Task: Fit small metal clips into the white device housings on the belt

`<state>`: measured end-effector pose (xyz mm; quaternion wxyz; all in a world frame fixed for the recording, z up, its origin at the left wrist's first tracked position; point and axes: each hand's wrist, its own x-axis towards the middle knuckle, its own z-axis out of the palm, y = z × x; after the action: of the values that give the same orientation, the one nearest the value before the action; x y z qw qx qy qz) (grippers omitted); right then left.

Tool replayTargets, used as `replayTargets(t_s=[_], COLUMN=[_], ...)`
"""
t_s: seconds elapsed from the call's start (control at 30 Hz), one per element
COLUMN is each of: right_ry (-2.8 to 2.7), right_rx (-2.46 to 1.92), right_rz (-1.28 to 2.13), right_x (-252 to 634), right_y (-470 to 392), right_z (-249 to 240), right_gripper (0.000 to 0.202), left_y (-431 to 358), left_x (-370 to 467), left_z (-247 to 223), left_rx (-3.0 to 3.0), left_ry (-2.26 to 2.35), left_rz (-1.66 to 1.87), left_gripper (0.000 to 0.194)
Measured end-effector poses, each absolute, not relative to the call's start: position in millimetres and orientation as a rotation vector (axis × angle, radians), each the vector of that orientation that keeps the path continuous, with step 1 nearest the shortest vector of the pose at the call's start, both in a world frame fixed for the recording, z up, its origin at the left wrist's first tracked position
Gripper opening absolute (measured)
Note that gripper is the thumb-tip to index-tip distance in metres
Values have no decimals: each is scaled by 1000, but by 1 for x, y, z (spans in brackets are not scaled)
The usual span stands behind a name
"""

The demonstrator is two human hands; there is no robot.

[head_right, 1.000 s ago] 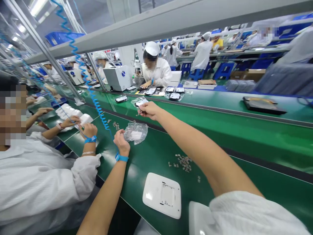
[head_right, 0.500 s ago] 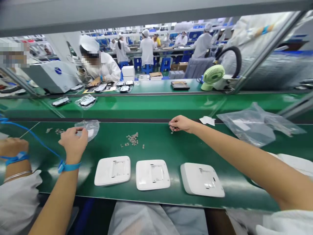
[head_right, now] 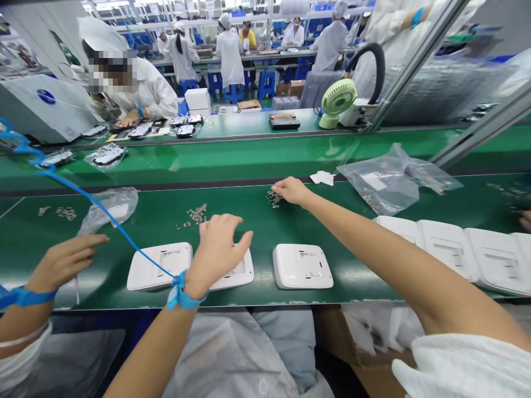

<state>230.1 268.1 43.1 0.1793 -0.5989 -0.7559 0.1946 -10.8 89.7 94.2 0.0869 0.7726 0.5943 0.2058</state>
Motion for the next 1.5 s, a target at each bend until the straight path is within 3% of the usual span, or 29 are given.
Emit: replayTargets(t_s=[0.3,0.57,0.7,0.8,0.97,1.03,1.17,1.23,1.4,1.5], right_ry=[-2096,-2001,-2144,-2211,-2213,-2186,-2122,-2055,-1971,-2017], right_rx=[-1895,-2095,-2033,-2017,-1923,-1851,-1652,-1432,-1215,-1145], right_rz=[406,270,279,310,242,212,218,245,249,83], right_x=[233,231,228,226,230,233,237,236,226,212], right_y=[262,253,262,269,269,261,212,170,55,13], right_z=[62,49,45,39,44,51,60,61,42,18], right_gripper=[27,16,22,28,12,15,27,22,13,25], left_y=[42,29,25,19,11,9,2,-3,-14,-16], left_x=[30,53,59,58,46,40,22,10,-31,-59], left_z=[65,55,50,43,38,38,34,30,23,21], left_rx=[2554,2813,2990,3018,3012,2944,2715,2604,2601,2692], left_ry=[1590,1310,1081,1081,1222,1285,1489,1672,1898,1901], left_rz=[724,757,720,676,626,636,858,979,826,810], left_gripper=[12,15,18,25,36,34,32,35,36,26])
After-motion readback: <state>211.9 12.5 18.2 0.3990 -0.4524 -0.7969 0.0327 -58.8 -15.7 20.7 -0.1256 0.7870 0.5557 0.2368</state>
